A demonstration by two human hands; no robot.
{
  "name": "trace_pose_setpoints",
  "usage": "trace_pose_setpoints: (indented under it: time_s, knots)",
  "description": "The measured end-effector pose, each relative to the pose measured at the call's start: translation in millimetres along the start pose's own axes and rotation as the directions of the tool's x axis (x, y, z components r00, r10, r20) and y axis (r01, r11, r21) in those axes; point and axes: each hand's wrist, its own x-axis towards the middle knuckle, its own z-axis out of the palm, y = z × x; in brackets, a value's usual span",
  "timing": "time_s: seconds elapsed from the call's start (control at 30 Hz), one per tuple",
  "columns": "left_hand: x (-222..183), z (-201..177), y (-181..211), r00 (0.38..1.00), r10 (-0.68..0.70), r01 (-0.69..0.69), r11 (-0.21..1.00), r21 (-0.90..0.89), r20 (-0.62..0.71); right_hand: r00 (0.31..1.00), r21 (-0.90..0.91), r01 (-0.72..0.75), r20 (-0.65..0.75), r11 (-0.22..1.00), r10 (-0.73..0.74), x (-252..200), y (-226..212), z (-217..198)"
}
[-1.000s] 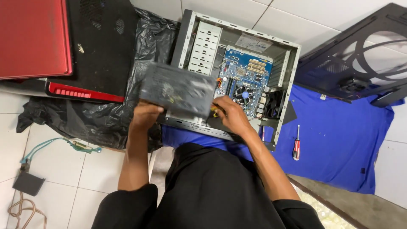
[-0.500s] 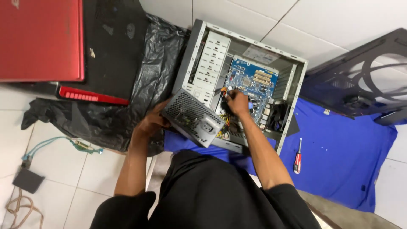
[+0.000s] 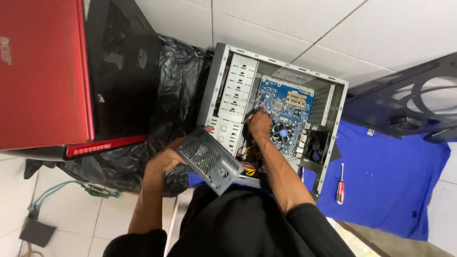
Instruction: Disassembling a desktop computer case and removing internal components like the power supply, RAM, motherboard, and fan.
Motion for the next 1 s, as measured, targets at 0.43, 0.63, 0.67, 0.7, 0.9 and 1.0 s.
trace_pose_setpoints:
  time_s: [0.43, 0.63, 0.67, 0.7, 0.9, 1.0]
  knots:
    - [-16.9, 140.1, 93.9, 0.989, 0.147, -0.148, 0.935, 0.321, 0.028, 0.977, -0.003, -0.161, 0.143, 0.987, 0.16, -10.7, -14.9, 7.6]
    - [-12.3, 157.8, 112.6, 0.991, 0.132, -0.116, 0.902, 0.416, -0.01, 0.973, 0.048, -0.174, 0.165, 0.984, 0.164, -12.0, -28.6, -20.2]
    - [-14.5, 167.3, 121.1, 0.986, 0.165, -0.145, 0.816, 0.56, 0.015, 0.979, -0.032, -0.123, 0.161, 0.992, 0.127, -6.6, -27.3, -25.1]
    - [-19.2, 177.6, 127.0, 0.981, 0.187, -0.165, 0.71, 0.685, 0.042, 0.981, -0.115, -0.076, 0.167, 0.99, 0.095, -6.2, -23.2, -29.4]
    - [-9.0, 223.7, 110.8, 0.988, 0.125, 0.064, 0.158, 0.985, -0.085, 0.963, -0.086, -0.167, 0.197, 0.982, 0.181, -5.8, -28.2, -14.6]
    - [-7.9, 237.0, 108.2, 0.986, 0.121, 0.088, 0.192, 0.977, -0.113, 0.96, -0.085, -0.153, 0.224, 0.985, 0.169, 7.7, -9.2, 3.0]
